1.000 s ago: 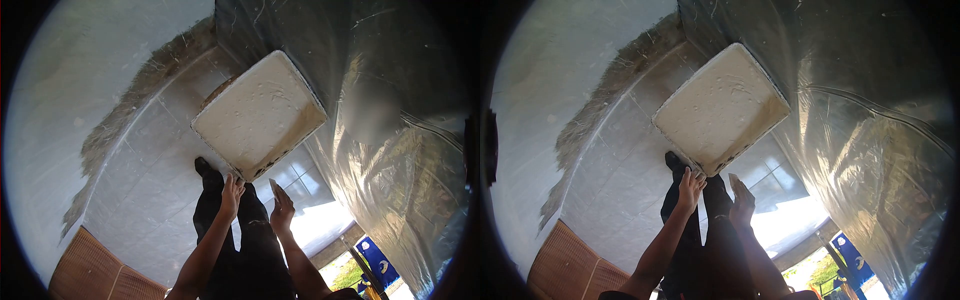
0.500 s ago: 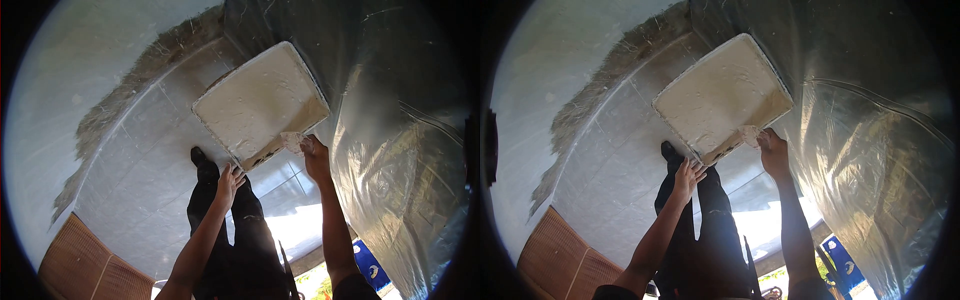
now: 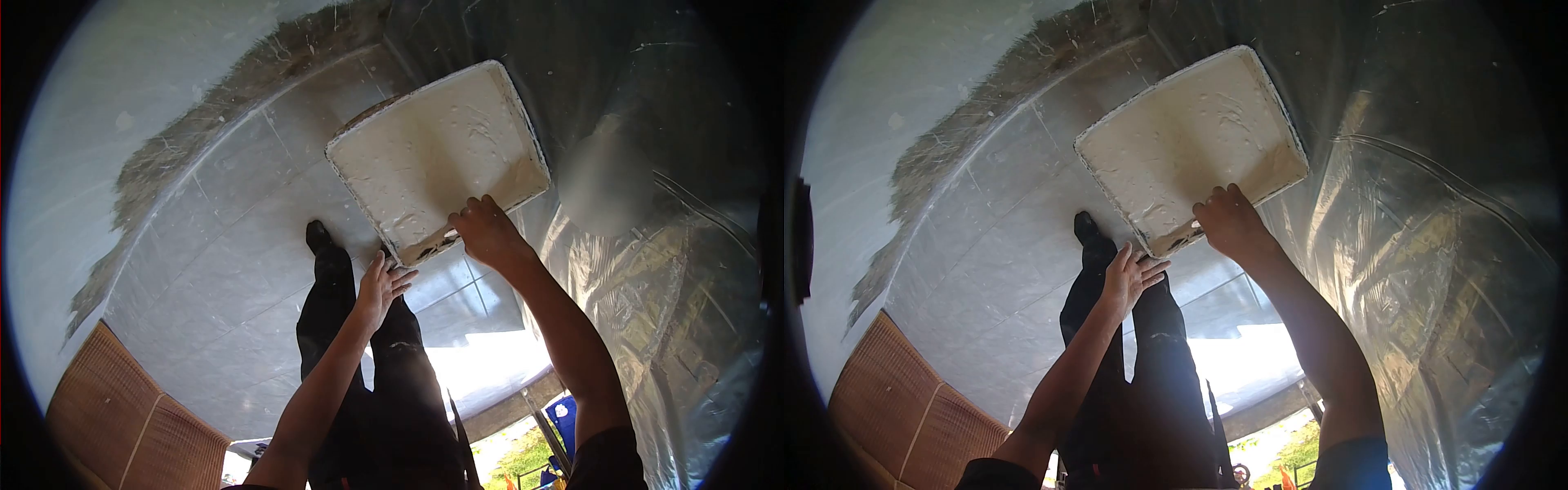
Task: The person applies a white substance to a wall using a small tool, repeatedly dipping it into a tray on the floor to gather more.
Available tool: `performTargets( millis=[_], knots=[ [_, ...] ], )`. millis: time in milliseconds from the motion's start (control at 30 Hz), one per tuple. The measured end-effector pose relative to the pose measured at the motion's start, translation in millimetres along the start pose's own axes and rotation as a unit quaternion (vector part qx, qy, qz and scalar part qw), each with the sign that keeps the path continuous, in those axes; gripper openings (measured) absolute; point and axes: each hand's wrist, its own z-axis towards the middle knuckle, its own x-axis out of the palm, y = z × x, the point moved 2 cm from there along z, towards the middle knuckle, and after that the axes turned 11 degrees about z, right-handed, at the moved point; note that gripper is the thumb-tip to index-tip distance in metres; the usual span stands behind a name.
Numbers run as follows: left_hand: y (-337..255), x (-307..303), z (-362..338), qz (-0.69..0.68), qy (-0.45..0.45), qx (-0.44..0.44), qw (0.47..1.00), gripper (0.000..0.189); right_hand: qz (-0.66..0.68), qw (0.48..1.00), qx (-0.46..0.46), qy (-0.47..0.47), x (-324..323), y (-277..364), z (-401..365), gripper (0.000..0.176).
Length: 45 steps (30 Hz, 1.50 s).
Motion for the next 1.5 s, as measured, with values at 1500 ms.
performTargets(
  millis=[1500],
  knots=[
    [3,-3,5,-0.074,-0.017,-0.017,0.997,0.082,0.256,0.957,-0.08,-0.114,49,57,-24,0.032]
  ],
)
